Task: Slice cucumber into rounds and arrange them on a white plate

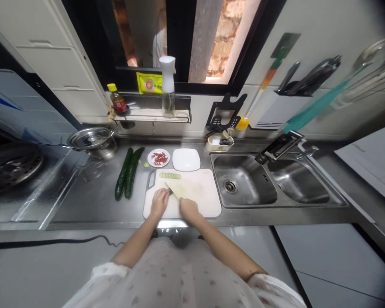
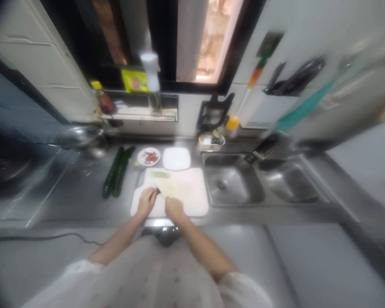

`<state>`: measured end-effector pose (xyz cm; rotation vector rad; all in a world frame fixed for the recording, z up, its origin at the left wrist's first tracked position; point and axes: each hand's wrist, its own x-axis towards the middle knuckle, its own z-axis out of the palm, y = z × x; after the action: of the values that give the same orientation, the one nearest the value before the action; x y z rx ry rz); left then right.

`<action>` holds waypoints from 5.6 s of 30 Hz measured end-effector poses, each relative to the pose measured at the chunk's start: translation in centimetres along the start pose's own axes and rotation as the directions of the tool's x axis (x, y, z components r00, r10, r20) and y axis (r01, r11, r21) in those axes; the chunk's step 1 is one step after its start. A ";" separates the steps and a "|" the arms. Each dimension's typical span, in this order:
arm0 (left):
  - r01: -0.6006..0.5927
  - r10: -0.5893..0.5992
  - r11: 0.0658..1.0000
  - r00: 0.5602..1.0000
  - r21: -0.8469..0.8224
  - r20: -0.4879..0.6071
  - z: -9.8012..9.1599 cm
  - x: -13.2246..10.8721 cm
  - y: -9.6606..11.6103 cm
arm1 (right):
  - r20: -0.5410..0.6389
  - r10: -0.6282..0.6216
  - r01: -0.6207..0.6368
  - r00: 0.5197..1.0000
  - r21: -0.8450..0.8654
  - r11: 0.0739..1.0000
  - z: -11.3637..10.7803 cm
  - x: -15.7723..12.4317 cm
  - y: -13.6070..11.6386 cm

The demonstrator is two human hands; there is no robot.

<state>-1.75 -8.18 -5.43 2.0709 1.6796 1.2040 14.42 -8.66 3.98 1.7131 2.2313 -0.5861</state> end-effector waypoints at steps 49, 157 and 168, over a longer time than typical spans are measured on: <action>0.071 -0.070 0.997 0.996 -0.007 0.055 -0.1 0.2 -0.1 | 0.046 0.040 -0.042 0.998 0.026 0.999 0.2 -2.9 1.5; 0.364 -0.372 0.927 0.881 0.084 0.292 -2.2 2.2 0.6 | -0.057 0.269 -0.265 0.961 0.066 0.962 -1.5 -5.6 6.1; 0.649 -0.649 0.758 0.760 -0.069 0.024 -4.3 4.9 -3.8 | -0.035 0.270 -0.269 0.962 0.042 0.962 -1.4 -4.9 6.4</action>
<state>-7.42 -3.95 -2.87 1.2353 2.0603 0.9918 21.97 -10.82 6.44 2.0193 1.9742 -0.5338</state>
